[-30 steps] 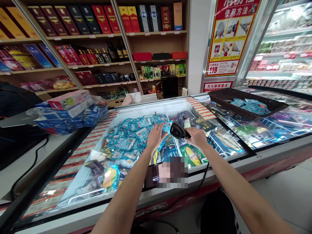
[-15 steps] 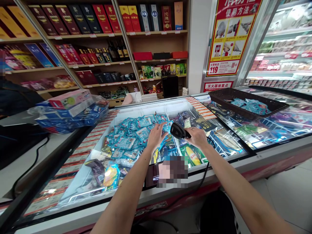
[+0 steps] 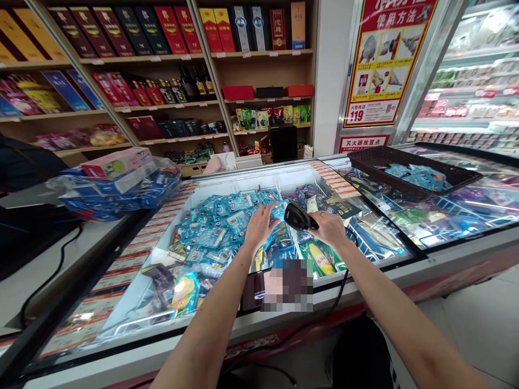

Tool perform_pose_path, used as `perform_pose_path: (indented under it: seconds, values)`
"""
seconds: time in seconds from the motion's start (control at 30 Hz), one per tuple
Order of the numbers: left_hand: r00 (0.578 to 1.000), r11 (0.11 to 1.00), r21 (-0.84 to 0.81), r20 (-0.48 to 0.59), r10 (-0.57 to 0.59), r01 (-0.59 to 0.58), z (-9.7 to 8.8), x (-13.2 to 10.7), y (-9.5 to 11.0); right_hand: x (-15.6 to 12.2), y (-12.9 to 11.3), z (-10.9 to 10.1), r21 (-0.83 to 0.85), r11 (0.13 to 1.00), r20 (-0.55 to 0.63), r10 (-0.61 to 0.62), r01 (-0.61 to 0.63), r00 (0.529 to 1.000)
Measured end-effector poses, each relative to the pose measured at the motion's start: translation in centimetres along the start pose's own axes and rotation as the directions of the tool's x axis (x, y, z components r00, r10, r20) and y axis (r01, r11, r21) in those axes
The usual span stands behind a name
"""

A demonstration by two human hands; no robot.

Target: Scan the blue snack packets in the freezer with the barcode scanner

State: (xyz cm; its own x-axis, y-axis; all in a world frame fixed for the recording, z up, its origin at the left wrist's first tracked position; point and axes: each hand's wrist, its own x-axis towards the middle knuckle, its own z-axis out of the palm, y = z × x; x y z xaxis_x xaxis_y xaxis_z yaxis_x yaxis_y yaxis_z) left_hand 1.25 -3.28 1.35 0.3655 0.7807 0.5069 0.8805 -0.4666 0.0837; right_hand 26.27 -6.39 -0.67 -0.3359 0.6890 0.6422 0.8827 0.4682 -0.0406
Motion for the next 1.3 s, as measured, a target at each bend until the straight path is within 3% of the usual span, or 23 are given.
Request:
perform_pose_path:
  seconds: [0.43, 0.6, 0.83, 1.07, 1.3]
  values:
    - [1.000, 1.000, -0.020, -0.003, 0.021, -0.021, 0.2, 0.0, -0.2, 0.0, 0.1, -0.1, 0.001, 1.000, 0.000, 0.018, -0.018, 1.000]
    - [0.998, 0.997, 0.016, -0.009, 0.070, -0.070, 0.5, 0.1, -0.4, -0.3, 0.0, -0.4, -0.044, 0.996, 0.020, 0.083, -0.082, 0.996]
    - [0.999, 0.996, 0.086, -0.012, 0.036, -0.035, 0.5, 0.2, 0.1, -0.2, -0.2, -0.7, -0.142, 0.974, 0.030, 0.185, -0.179, 0.982]
    - [0.998, 0.999, -0.009, -0.039, 0.039, -0.039, 0.1, 0.1, 0.1, -0.3, -0.7, -0.7, -0.153, 0.969, 0.009, 0.199, -0.196, 0.980]
    - [0.999, 0.980, -0.192, -0.010, 0.046, -0.047, -1.2, 0.6, -0.5, -0.1, -1.0, -1.7, -0.026, 0.990, -0.062, 0.135, -0.137, 0.989]
